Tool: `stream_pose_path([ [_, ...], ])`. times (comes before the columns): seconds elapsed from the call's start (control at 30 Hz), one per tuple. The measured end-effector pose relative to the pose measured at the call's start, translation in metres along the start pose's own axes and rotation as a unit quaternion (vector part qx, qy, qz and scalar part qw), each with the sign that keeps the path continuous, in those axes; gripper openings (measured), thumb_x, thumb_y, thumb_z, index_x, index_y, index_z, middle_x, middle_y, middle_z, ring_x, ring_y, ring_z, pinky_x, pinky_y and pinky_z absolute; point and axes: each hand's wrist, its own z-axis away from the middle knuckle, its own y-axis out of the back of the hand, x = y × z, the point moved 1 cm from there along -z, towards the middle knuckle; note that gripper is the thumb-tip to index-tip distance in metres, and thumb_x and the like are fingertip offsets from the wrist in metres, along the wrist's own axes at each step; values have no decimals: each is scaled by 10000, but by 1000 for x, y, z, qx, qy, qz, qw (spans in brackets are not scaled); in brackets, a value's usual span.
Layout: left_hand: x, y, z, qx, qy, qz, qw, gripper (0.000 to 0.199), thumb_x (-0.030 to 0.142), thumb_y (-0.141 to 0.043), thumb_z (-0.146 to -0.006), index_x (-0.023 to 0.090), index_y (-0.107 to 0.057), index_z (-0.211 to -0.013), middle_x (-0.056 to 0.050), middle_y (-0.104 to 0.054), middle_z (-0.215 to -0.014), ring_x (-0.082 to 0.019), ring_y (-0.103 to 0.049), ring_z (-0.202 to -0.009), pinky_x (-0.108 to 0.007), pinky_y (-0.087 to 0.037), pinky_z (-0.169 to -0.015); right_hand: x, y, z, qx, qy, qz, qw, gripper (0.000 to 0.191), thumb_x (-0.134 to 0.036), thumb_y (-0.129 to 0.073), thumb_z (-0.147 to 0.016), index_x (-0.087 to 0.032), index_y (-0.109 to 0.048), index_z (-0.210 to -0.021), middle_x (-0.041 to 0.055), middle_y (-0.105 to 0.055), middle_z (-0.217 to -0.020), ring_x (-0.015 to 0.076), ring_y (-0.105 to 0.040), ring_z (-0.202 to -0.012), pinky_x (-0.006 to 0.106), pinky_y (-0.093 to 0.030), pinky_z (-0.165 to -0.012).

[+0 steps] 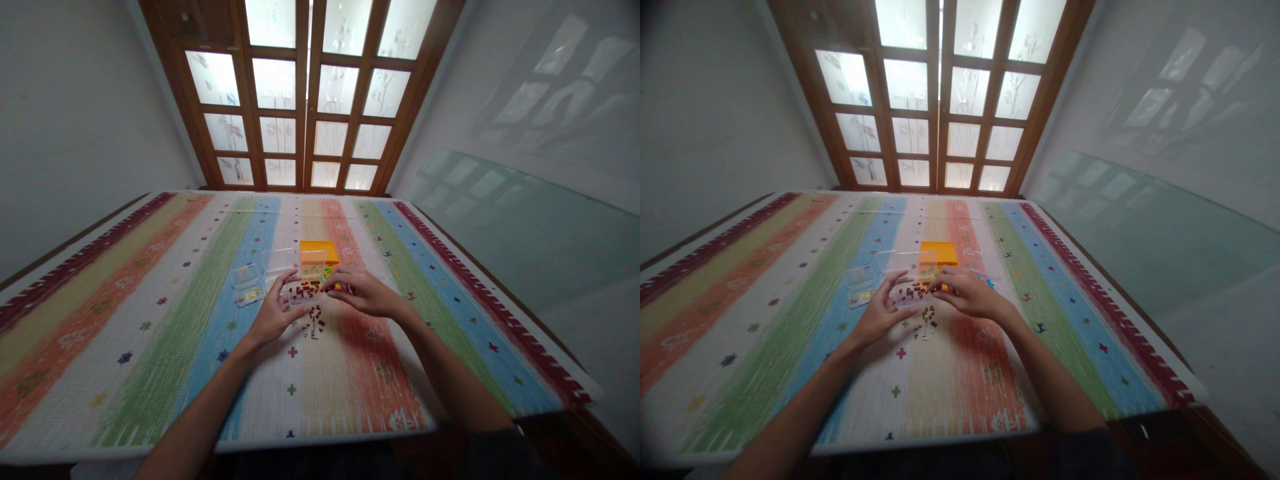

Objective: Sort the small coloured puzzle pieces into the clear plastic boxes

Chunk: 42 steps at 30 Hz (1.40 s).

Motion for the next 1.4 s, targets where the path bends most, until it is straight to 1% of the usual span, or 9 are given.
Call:
stream_pose_path([
  [0.17,-2,1,0,-9,-16,-7,1000,796,248,-872,-717,276,-483,-1411,-116,-537,-1407,-272,-666,-1170,-407,-601,-970,4,-6,-20,-97,-9,27,995,155,-134,-583,-962,-154,-727,-1015,90,-704,-986,173,-635,-877,283,-476,-798],
  [0.23,-2,1,0,-13,-14,-1,1000,797,245,-870,-722,282,-479,-1415,-113,-546,-1397,-270,-668,-1163,-404,-603,-962,5,-8,-25,-126,-16,37,991,163,-104,-594,-940,-151,-738,-1002,91,-720,-986,167,-642,-865,272,-475,-785],
  [0.43,-3,-1,0,-10,-15,25,1000,786,244,-880,-711,289,-491,-1393,-98,-549,-1376,-245,-679,-1131,-367,-609,-939,5,-8,-34,-156,-13,39,987,176,-68,-630,-892,-147,-760,-980,79,-750,-940,170,-661,-856,274,-479,-793],
  [0.57,-4,0,-1,-9,-20,31,999,783,236,-882,-708,288,-493,-1385,-90,-551,-1360,-249,-673,-1140,-386,-602,-956,6,-7,-36,-154,-18,38,987,169,-70,-654,-873,-155,-769,-963,72,-756,-937,163,-664,-824,269,-480,-774],
  [1.0,-6,0,-1,-9,-11,31,999,795,225,-887,-699,295,-502,-1391,-103,-534,-1395,-260,-671,-1147,-408,-605,-956,8,-4,-34,-150,-43,11,988,159,-125,-718,-847,-167,-760,-995,71,-774,-970,172,-688,-846,270,-495,-764],
  [1.07,-5,1,-1,-8,-14,26,1000,795,229,-887,-699,292,-504,-1393,-106,-538,-1403,-263,-673,-1148,-409,-603,-957,8,-2,-33,-141,-34,0,989,147,-131,-685,-875,-176,-756,-996,69,-775,-978,174,-690,-873,276,-501,-791],
  [1.2,-2,2,-1,-7,-24,16,1000,789,237,-878,-711,284,-504,-1404,-109,-565,-1400,-276,-665,-1174,-420,-588,-984,9,5,-28,-96,-25,-15,995,187,-135,-573,-934,-171,-746,-996,80,-767,-988,174,-690,-905,284,-510,-824],
  [1.3,0,1,-1,-5,-24,19,1000,785,235,-877,-711,282,-509,-1403,-106,-585,-1386,-279,-663,-1185,-420,-579,-998,8,9,-24,-77,-25,-18,997,236,-94,-539,-904,-168,-736,-1011,72,-765,-973,166,-690,-884,274,-510,-811],
  [1.4,1,0,-1,-2,-22,29,999,783,237,-878,-710,283,-506,-1398,-105,-582,-1393,-273,-667,-1182,-412,-585,-992,7,10,-18,-68,-29,-20,997,286,-60,-525,-852,-179,-726,-1016,43,-760,-929,138,-670,-792,240,-497,-742],
])
